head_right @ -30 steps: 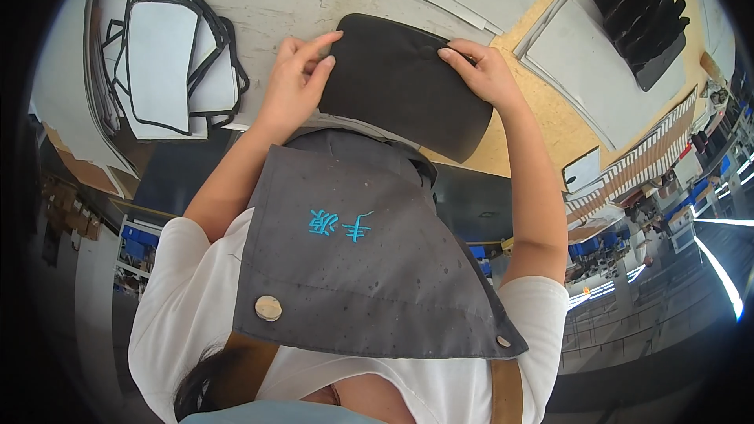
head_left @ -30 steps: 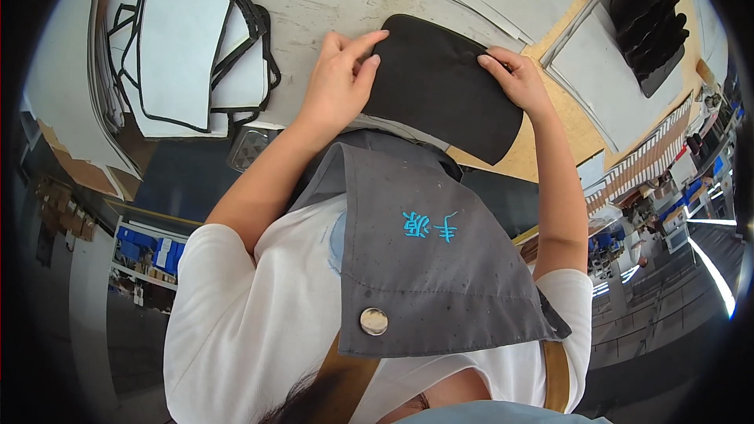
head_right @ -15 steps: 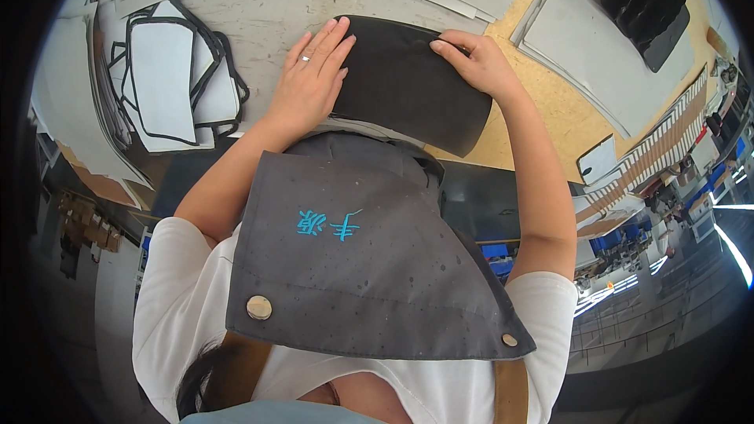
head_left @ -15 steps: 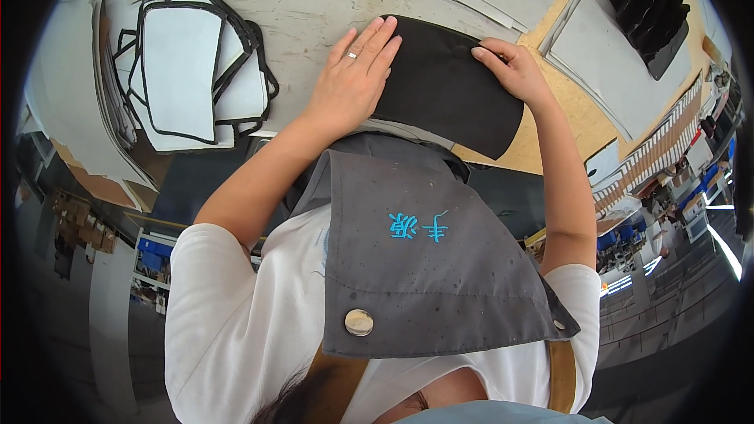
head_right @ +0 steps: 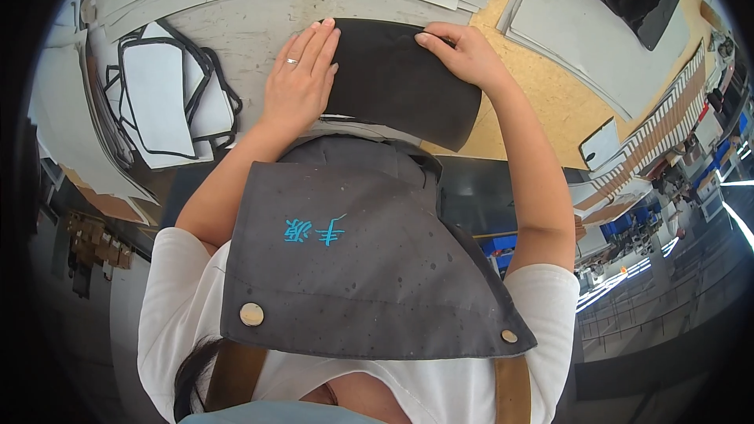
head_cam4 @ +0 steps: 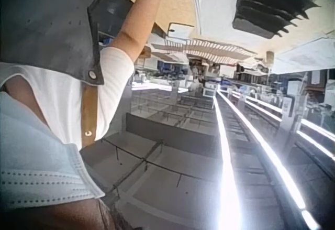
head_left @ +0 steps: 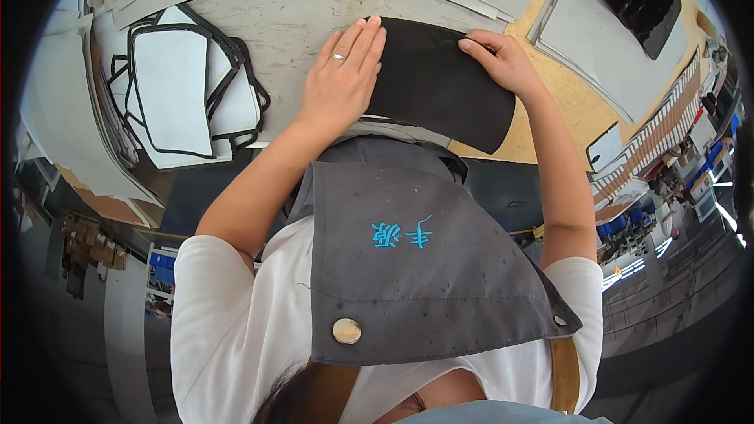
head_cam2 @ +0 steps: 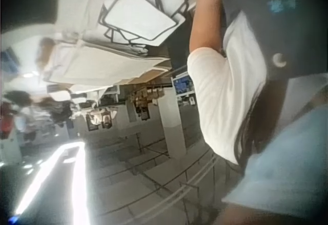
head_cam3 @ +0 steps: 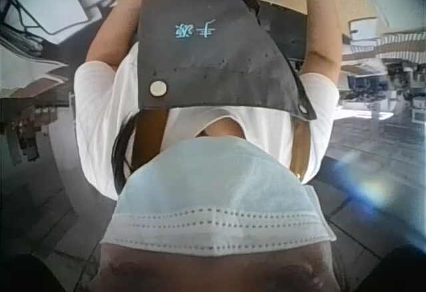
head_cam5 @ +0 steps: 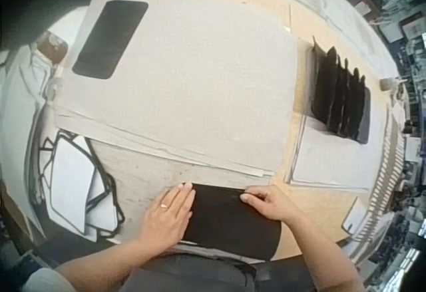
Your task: The recorder is aligning and assembling multiple leather and plastic components to prepare them for sewing.
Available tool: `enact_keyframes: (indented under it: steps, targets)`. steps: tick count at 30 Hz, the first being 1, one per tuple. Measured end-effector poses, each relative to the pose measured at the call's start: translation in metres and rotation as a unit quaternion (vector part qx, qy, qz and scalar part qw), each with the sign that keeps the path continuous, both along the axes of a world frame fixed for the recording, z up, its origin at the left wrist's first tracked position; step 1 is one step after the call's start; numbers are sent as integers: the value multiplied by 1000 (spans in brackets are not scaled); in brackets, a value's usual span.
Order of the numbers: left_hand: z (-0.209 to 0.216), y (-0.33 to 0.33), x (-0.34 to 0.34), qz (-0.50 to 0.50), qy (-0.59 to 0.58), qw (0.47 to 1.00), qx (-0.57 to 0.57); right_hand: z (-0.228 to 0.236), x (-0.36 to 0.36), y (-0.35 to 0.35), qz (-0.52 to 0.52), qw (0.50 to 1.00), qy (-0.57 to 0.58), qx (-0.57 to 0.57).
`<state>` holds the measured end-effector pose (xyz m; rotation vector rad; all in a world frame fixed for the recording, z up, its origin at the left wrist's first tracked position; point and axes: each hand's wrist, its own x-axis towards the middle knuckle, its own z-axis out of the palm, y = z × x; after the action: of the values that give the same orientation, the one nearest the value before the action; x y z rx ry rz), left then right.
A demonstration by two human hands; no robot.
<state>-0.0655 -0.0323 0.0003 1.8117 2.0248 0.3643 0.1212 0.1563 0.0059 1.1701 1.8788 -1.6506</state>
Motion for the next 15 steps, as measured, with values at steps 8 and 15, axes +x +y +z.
enact_keyframes:
  steps: [8, 15]
  targets:
    - [4, 7, 0, 4, 21, 1000, -8, 1, -3, -4, 28, 999, 0, 41]
    - [6, 16, -7, -50, 97, 994, -27, -1, -4, -2, 35, 998, 21, 52]
